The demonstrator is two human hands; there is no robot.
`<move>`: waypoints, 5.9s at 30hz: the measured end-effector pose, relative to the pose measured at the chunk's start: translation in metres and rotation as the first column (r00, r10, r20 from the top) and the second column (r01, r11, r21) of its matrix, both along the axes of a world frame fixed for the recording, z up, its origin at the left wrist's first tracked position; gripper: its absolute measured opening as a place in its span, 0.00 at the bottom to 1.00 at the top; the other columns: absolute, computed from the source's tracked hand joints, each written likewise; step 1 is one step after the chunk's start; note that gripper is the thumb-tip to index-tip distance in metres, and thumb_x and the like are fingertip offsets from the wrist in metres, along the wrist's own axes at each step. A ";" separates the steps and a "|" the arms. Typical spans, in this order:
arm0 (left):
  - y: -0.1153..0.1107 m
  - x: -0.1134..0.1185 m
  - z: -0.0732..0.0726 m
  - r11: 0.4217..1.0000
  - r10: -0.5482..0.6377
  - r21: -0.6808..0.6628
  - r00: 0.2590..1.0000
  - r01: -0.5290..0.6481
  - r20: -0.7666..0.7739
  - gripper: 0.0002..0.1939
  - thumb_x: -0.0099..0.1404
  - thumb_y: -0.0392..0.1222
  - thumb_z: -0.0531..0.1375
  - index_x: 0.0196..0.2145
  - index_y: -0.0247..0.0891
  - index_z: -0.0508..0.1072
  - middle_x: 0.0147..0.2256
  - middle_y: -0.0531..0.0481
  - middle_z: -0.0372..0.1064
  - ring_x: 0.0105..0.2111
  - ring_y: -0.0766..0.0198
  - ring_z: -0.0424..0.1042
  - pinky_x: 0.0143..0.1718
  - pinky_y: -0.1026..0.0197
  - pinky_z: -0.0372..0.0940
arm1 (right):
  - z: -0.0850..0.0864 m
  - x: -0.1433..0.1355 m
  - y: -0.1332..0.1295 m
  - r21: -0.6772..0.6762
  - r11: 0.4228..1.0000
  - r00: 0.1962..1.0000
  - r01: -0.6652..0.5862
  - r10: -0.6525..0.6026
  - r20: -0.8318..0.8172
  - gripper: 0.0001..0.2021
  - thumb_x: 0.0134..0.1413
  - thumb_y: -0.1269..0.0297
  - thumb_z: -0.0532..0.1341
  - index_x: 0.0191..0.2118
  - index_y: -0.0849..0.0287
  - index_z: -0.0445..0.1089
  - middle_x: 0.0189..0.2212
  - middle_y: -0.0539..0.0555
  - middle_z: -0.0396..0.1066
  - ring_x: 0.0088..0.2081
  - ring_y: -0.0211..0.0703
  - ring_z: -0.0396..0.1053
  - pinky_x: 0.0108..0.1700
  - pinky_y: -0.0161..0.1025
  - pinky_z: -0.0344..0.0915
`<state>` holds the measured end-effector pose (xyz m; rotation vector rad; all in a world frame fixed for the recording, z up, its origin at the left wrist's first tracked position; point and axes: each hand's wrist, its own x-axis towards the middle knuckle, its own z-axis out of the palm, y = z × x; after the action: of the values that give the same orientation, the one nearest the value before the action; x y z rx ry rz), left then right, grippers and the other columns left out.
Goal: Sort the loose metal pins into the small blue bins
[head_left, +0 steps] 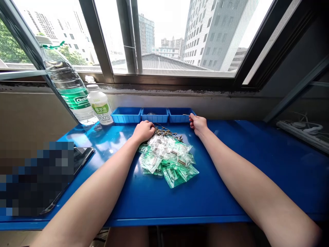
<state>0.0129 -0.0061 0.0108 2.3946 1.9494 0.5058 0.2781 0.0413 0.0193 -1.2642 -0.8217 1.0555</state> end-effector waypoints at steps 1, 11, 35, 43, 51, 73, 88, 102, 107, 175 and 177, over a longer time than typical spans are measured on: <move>0.000 0.000 0.000 1.000 0.000 0.000 1.000 0.000 -0.001 0.21 0.65 0.43 0.49 0.43 0.38 0.80 0.46 0.43 0.74 0.48 0.50 0.70 0.51 0.52 0.66 | -0.001 0.000 0.001 0.005 1.000 1.000 -0.004 0.004 0.009 0.12 0.61 0.68 0.61 0.26 0.64 0.69 0.18 0.47 0.64 0.13 0.26 0.55 0.11 0.27 0.49; 0.000 0.000 0.000 1.000 -0.004 0.000 1.000 0.004 0.004 0.21 0.66 0.43 0.49 0.43 0.37 0.80 0.47 0.42 0.74 0.48 0.50 0.70 0.51 0.52 0.66 | -0.006 -0.002 0.002 0.059 0.998 0.997 -0.021 0.017 0.080 0.10 0.57 0.66 0.65 0.26 0.64 0.72 0.20 0.49 0.67 0.13 0.26 0.55 0.12 0.29 0.48; 0.001 0.000 -0.002 1.000 0.000 0.011 1.000 0.000 -0.002 0.20 0.65 0.42 0.49 0.43 0.38 0.80 0.46 0.42 0.74 0.48 0.50 0.71 0.52 0.52 0.66 | -0.039 -0.001 0.024 0.275 0.961 0.890 0.007 -0.132 0.437 0.24 0.46 0.44 0.66 0.37 0.62 0.80 0.32 0.59 0.79 0.38 0.51 0.76 0.40 0.42 0.70; 0.001 -0.001 -0.002 1.000 -0.001 0.015 1.000 0.000 0.005 0.20 0.65 0.42 0.49 0.43 0.38 0.80 0.45 0.42 0.74 0.48 0.50 0.71 0.52 0.52 0.66 | -0.027 -0.005 0.014 0.222 0.974 0.927 -0.039 -0.048 0.373 0.21 0.46 0.45 0.66 0.32 0.62 0.78 0.30 0.56 0.77 0.24 0.37 0.66 0.27 0.36 0.62; 0.001 0.000 -0.002 1.000 0.001 0.010 1.000 -0.001 0.003 0.20 0.65 0.42 0.49 0.43 0.38 0.80 0.46 0.43 0.74 0.48 0.50 0.70 0.52 0.51 0.66 | -0.017 -0.008 0.005 0.146 0.988 0.972 -0.055 0.019 0.235 0.11 0.50 0.58 0.64 0.27 0.62 0.74 0.21 0.50 0.70 0.17 0.31 0.56 0.22 0.33 0.54; -0.001 0.000 0.001 1.000 0.003 0.011 1.000 -0.003 0.004 0.20 0.65 0.42 0.50 0.43 0.39 0.80 0.46 0.43 0.74 0.49 0.51 0.71 0.52 0.53 0.66 | -0.016 -0.011 -0.012 -0.034 0.793 0.507 -0.609 0.421 0.752 0.10 0.39 0.67 0.63 0.31 0.59 0.80 0.19 0.47 0.68 0.23 0.36 0.61 0.28 0.35 0.57; 0.000 0.000 -0.001 1.000 -0.003 0.016 1.000 0.003 0.003 0.20 0.65 0.42 0.50 0.42 0.39 0.80 0.46 0.43 0.74 0.48 0.52 0.71 0.52 0.53 0.66 | -0.019 -0.007 -0.006 -0.032 0.722 0.472 -0.692 0.485 0.736 0.10 0.37 0.59 0.69 0.28 0.59 0.81 0.24 0.52 0.76 0.28 0.40 0.69 0.31 0.35 0.62; -0.001 0.000 0.000 1.000 0.007 0.010 1.000 -0.007 -0.001 0.20 0.66 0.43 0.49 0.43 0.39 0.80 0.46 0.43 0.74 0.48 0.51 0.71 0.52 0.53 0.66 | -0.020 -0.009 -0.009 0.125 0.913 0.660 -0.389 0.182 0.729 0.01 0.34 0.71 0.62 0.19 0.59 0.71 0.28 0.54 0.78 0.32 0.44 0.74 0.35 0.36 0.66; -0.001 0.000 0.000 1.000 0.006 0.011 1.000 -0.006 -0.004 0.20 0.65 0.42 0.50 0.42 0.39 0.80 0.46 0.43 0.74 0.48 0.52 0.71 0.52 0.54 0.66 | -0.018 -0.013 -0.012 0.155 0.893 0.479 -0.423 0.075 0.874 0.04 0.34 0.72 0.62 0.21 0.57 0.73 0.24 0.51 0.76 0.29 0.42 0.71 0.33 0.36 0.64; 0.000 0.001 -0.001 1.000 0.009 0.004 1.000 -0.009 0.003 0.20 0.65 0.42 0.49 0.43 0.39 0.80 0.46 0.43 0.74 0.48 0.51 0.70 0.52 0.52 0.66 | -0.017 -0.015 -0.009 0.215 0.964 0.777 -0.156 -0.015 0.630 0.11 0.61 0.57 0.58 0.32 0.58 0.67 0.25 0.52 0.78 0.17 0.35 0.69 0.27 0.33 0.65; 0.000 0.001 -0.001 1.000 0.011 0.002 1.000 -0.011 0.000 0.20 0.65 0.42 0.49 0.43 0.39 0.80 0.46 0.43 0.74 0.48 0.51 0.70 0.51 0.52 0.66 | -0.017 -0.014 -0.004 0.197 0.971 0.824 -0.136 0.000 0.566 0.13 0.60 0.54 0.59 0.31 0.58 0.67 0.24 0.52 0.77 0.16 0.35 0.68 0.24 0.32 0.63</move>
<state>0.0135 -0.0058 0.0103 2.3866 1.9634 0.5081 0.2639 0.0369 0.0021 -1.3696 -1.4100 0.6068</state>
